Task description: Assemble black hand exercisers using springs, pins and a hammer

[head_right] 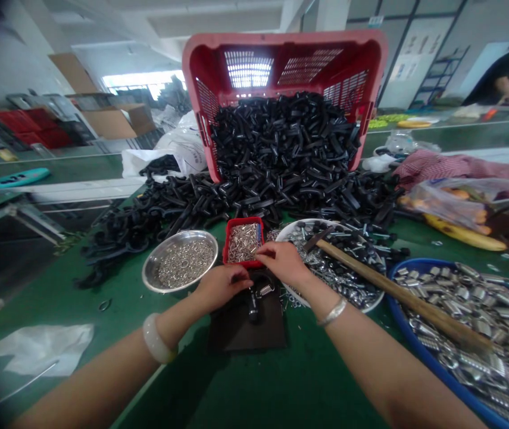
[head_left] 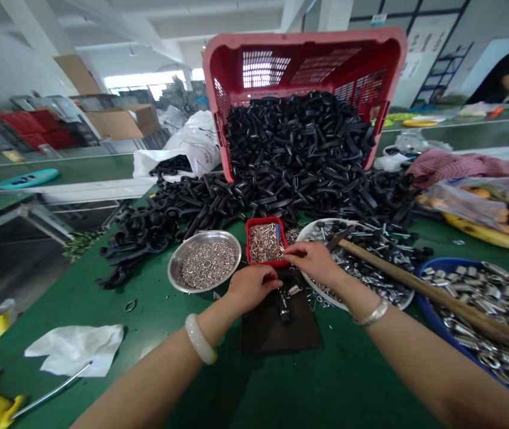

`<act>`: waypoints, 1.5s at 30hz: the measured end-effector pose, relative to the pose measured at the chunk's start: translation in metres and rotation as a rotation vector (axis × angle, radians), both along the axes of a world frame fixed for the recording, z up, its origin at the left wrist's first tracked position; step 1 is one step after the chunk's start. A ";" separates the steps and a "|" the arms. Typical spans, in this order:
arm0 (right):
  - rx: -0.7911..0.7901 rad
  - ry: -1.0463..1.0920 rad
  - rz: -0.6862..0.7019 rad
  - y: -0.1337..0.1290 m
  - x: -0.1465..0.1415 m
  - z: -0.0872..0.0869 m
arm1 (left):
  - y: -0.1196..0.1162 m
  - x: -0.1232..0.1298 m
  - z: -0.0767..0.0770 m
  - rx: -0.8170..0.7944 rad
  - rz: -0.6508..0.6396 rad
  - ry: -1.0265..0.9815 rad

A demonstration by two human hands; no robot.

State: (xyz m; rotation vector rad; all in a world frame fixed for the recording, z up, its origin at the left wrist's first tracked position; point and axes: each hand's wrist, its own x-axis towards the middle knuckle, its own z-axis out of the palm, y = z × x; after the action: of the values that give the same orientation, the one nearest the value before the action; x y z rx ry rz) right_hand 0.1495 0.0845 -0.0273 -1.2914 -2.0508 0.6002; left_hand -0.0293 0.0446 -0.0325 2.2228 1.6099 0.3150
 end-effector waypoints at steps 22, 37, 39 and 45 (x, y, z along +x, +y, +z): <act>0.112 -0.423 -0.085 -0.056 0.024 -0.029 | -0.039 0.000 -0.016 0.369 -0.218 0.127; 0.320 -0.666 -0.058 -0.085 0.018 -0.037 | -0.042 -0.004 -0.025 0.316 -0.249 0.172; 0.266 -0.712 -0.052 -0.088 0.017 -0.034 | -0.043 -0.002 -0.023 0.296 -0.251 0.194; 0.201 -0.742 0.034 -0.087 0.028 -0.021 | -0.044 0.001 -0.018 0.282 -0.245 0.210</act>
State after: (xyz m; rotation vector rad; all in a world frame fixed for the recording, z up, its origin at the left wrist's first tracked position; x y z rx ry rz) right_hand 0.1772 -0.0022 -0.0478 -1.4968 -2.6315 -0.1135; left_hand -0.0288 0.0009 -0.0504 2.7169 1.4427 0.2598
